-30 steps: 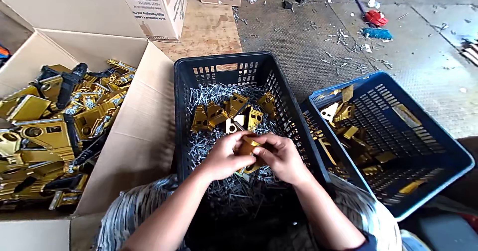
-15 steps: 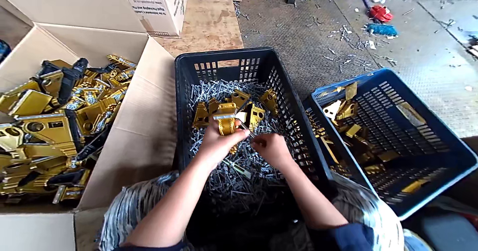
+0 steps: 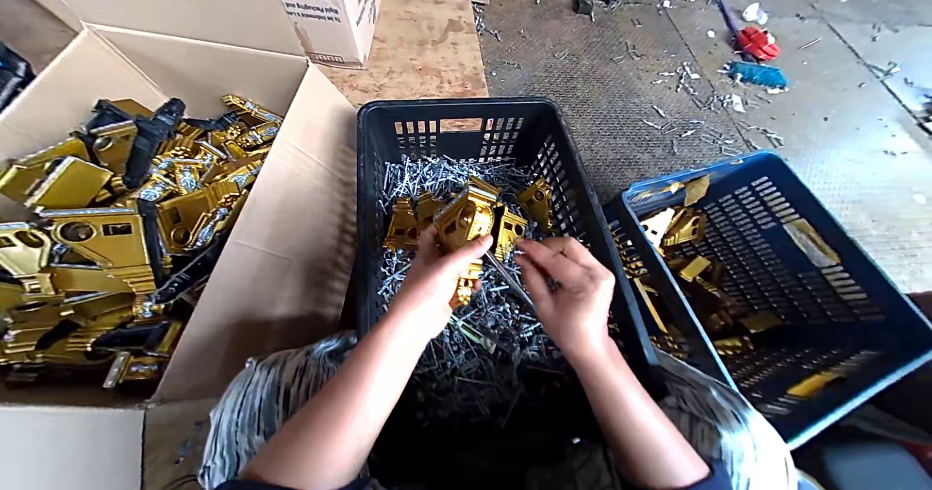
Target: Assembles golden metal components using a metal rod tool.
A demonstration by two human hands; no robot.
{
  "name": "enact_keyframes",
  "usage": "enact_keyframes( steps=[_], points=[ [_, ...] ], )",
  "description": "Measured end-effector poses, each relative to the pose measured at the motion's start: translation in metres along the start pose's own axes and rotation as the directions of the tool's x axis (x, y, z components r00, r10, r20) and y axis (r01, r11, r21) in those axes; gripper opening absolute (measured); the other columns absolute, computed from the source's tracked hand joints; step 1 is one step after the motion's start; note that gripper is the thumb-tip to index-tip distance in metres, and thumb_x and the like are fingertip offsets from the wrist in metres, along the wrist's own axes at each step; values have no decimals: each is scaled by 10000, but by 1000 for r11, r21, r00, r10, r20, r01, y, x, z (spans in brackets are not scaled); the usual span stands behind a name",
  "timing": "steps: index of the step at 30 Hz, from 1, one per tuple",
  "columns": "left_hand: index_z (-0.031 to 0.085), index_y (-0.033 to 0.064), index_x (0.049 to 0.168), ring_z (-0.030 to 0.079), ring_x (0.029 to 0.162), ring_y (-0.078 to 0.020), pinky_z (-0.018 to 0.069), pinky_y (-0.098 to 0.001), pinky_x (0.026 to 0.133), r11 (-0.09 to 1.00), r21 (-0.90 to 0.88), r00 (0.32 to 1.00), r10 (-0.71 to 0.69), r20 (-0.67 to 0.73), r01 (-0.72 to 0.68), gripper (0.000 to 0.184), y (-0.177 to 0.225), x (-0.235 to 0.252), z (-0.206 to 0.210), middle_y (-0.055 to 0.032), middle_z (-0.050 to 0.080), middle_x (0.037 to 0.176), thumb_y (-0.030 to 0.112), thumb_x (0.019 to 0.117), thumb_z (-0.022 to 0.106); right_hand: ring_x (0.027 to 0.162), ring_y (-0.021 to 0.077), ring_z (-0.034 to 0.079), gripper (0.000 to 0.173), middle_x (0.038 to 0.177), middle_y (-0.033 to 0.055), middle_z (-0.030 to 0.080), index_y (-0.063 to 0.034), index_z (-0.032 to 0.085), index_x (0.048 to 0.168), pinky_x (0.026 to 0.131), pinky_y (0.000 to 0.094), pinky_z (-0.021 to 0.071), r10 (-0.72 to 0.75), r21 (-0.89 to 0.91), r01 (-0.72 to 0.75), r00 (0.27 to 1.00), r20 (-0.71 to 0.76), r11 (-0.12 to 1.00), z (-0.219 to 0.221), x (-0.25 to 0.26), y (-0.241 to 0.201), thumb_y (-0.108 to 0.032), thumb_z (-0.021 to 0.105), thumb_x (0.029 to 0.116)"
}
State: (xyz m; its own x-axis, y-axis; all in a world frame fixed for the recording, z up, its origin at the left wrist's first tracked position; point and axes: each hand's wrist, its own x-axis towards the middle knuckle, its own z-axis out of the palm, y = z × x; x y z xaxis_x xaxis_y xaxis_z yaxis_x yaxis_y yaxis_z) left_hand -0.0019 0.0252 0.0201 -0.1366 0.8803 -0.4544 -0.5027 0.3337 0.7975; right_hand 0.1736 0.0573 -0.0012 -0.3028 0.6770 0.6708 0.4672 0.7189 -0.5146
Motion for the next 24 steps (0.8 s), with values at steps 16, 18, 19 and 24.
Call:
enact_keyframes(
  steps=[16,18,19,24],
  points=[
    [283,169,1497,673,1028,-232,593,-407,873,977,-127,985,166,-40,-169,726,-29,-5,12,-122,611,1223,121,934,738,810,178,712,118,960,82,706,-29,746,957,736,359,646,534,500,-558,820,208,662,9,-20,-5,18,729,851],
    [257,165,1504,657,1115,-222,587,-407,912,960,-2,960,280,-18,-280,819,-33,-2,10,-113,590,1295,71,880,778,819,186,707,92,914,90,712,-16,748,881,783,371,634,575,608,-634,749,330,477,12,-27,-8,57,726,830],
    [263,162,1491,666,1108,-221,592,-404,908,946,49,947,320,4,-320,821,-34,-1,9,-116,601,1281,46,863,779,816,175,706,99,894,88,715,-2,744,872,798,360,630,588,649,-658,714,380,381,14,-29,-12,84,717,831],
    [327,175,1436,717,888,-207,625,-365,716,901,240,930,331,161,-362,773,-30,5,3,-107,672,1106,25,819,768,827,190,720,311,911,84,692,-60,512,1040,855,393,624,507,689,-717,557,657,-106,3,-21,-16,173,609,860]
  ],
)
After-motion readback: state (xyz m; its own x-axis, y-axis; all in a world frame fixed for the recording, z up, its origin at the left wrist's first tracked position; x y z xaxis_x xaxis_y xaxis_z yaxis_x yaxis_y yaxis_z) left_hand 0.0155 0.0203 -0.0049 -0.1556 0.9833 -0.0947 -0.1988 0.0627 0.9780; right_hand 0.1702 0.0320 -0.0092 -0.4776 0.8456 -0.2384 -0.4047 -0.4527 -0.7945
